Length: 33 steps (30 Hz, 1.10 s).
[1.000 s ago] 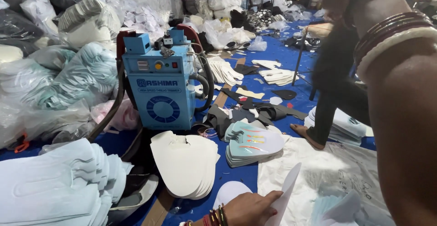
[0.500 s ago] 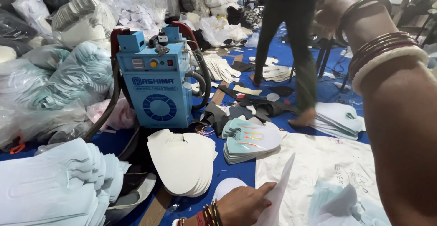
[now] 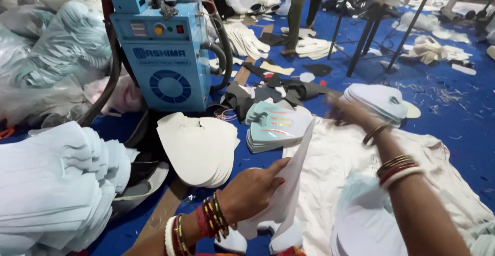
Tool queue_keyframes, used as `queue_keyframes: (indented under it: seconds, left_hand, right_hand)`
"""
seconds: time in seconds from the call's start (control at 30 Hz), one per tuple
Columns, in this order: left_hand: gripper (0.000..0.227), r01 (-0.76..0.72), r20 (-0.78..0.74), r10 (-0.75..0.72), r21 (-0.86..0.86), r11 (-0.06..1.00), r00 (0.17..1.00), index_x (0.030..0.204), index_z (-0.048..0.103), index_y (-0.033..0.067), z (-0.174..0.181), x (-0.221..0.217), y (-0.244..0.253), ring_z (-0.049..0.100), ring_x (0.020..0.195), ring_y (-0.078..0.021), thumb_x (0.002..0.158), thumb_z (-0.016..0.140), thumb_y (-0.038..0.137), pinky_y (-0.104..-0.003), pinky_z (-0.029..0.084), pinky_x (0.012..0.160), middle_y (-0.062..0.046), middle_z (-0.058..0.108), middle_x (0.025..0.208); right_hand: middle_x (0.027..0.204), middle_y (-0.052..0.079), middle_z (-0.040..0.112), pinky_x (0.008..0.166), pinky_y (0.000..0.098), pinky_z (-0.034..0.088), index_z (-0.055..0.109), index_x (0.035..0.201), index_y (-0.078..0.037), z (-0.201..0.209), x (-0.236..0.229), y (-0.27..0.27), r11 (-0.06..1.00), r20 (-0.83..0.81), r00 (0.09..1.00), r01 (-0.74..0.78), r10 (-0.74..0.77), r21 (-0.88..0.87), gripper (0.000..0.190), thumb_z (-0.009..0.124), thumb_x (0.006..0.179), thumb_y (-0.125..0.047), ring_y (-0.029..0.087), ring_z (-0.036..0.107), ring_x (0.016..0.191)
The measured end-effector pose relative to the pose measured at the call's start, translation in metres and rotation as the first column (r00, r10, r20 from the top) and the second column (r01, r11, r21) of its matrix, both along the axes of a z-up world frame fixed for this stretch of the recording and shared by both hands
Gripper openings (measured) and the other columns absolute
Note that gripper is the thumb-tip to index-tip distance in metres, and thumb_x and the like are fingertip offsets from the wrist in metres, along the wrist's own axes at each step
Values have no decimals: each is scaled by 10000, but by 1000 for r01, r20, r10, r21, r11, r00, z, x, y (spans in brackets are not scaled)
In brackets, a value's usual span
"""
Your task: The person aligns and stacks white lining inserts onto shoe upper components.
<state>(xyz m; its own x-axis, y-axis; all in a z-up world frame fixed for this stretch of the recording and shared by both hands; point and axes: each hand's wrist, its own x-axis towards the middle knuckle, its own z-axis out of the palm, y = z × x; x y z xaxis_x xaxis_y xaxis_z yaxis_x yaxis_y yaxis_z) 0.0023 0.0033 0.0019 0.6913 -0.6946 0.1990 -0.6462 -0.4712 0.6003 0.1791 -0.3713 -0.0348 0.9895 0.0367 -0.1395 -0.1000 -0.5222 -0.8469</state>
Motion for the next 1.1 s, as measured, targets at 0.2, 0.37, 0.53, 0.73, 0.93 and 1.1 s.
queue_keyframes:
  seconds: [0.2,0.37,0.53,0.73,0.93,1.1]
  left_hand:
    - [512,-45,4,45,26,999,999,1486,413,68,-10,10,-5,668,682,-395,1005,548,185,-506,504,637,-212,678,756]
    - [517,-34,-36,37,82,996,999,1491,398,56,-13,13,-10,669,709,-388,1014,538,196,-498,509,660,-212,678,788]
    - [522,-4,-93,17,142,990,996,1493,383,36,-16,14,-17,664,729,-380,1022,524,212,-491,506,668,-209,668,787]
    - [510,10,-77,-1,115,993,997,1478,403,21,-19,14,-16,662,753,-415,1020,538,199,-510,499,677,-238,680,804]
    - [549,15,-87,-6,103,995,996,1508,367,39,-22,19,-15,674,755,-437,1014,557,186,-531,505,667,-251,682,817]
    - [584,3,-145,23,179,984,989,1535,315,72,-21,22,-16,685,726,-426,1014,540,207,-525,513,661,-252,683,781]
  right_hand:
    - [1042,165,812,700,415,573,744,1039,-50,-167,3,-35,839,-546,834,-237,-83,-491,559,646,896,-582,264,729,758]
    - [1223,138,740,975,431,555,764,1157,-99,-227,16,-44,565,-376,923,-271,-76,-780,472,765,874,-476,297,695,1126]
    - [1268,139,719,1020,428,535,738,1203,-109,-199,1,-5,597,-435,896,-301,-91,-744,442,738,896,-427,312,679,1201]
    - [1252,116,707,1020,424,533,753,1172,-133,-209,16,2,568,-331,938,-326,100,-755,397,679,925,-434,319,662,1196]
    - [1075,170,814,715,390,599,782,1104,22,-216,19,16,787,-534,845,-303,-39,-538,571,618,963,-507,268,780,859]
    - [1107,145,770,656,389,577,638,1350,-92,-194,2,28,952,-562,823,-104,-80,-288,665,537,972,-630,243,764,781]
